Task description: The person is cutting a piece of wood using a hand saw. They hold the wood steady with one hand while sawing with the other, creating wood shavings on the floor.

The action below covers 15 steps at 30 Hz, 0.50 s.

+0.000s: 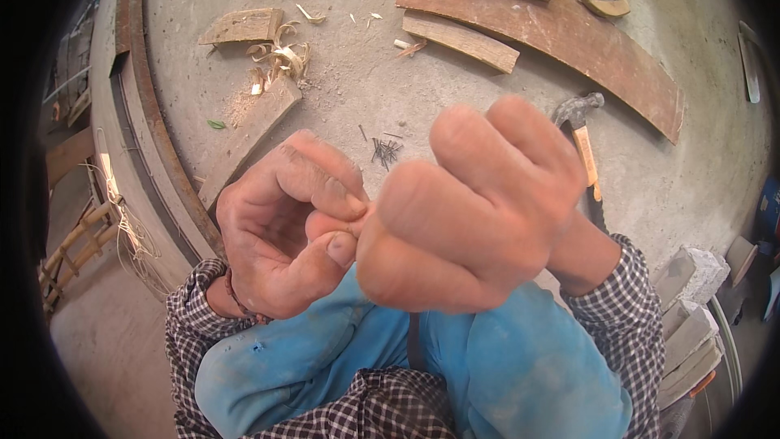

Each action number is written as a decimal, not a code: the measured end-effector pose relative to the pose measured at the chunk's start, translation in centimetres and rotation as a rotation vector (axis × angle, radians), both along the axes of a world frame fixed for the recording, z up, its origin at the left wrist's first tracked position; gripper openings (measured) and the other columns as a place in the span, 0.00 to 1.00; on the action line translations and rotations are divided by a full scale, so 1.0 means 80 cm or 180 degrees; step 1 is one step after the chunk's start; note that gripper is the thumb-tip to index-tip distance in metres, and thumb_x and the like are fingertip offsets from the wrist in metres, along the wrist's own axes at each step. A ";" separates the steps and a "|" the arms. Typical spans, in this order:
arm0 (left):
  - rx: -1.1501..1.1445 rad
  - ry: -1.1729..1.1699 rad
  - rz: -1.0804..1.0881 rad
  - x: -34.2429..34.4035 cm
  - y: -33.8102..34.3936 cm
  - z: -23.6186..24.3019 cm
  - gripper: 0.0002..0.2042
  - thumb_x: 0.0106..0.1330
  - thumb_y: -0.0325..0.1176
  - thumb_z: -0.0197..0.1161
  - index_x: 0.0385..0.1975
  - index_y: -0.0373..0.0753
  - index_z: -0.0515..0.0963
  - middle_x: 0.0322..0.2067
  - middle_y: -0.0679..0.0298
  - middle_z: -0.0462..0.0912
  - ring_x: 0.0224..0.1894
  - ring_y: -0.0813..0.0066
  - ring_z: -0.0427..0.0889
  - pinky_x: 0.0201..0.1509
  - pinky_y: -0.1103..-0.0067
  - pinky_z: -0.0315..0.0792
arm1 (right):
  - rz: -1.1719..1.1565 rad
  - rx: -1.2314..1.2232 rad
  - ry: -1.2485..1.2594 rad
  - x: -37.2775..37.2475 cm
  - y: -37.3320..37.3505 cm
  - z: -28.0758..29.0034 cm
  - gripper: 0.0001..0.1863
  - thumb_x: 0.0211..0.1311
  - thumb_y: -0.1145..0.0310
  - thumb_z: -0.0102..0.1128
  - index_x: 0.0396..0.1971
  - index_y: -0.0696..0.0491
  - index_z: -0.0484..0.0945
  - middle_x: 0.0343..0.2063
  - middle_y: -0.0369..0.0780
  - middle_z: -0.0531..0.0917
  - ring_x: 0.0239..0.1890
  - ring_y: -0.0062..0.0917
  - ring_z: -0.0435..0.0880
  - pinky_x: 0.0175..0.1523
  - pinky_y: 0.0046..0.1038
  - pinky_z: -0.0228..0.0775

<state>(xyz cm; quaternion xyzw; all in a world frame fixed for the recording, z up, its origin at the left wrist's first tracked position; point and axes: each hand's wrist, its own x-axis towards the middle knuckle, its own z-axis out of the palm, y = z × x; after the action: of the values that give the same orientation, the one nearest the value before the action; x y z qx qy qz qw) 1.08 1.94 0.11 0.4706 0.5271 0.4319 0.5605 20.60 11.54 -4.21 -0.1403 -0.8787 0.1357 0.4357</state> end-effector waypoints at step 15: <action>-0.0008 -0.0122 0.0044 0.002 -0.004 0.000 0.07 0.62 0.28 0.68 0.36 0.34 0.79 0.40 0.56 0.80 0.37 0.79 0.78 0.44 0.80 0.73 | -0.0079 0.0075 0.0031 0.000 -0.006 -0.001 0.29 0.43 0.60 0.80 0.33 0.48 0.64 0.22 0.31 0.66 0.15 0.17 0.58 0.20 0.23 0.41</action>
<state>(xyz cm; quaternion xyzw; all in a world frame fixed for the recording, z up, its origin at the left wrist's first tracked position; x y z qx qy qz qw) 1.25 1.61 0.12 0.4578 0.5201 0.4440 0.5681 20.60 11.02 -4.26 -0.1454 -0.8762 0.1206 0.4433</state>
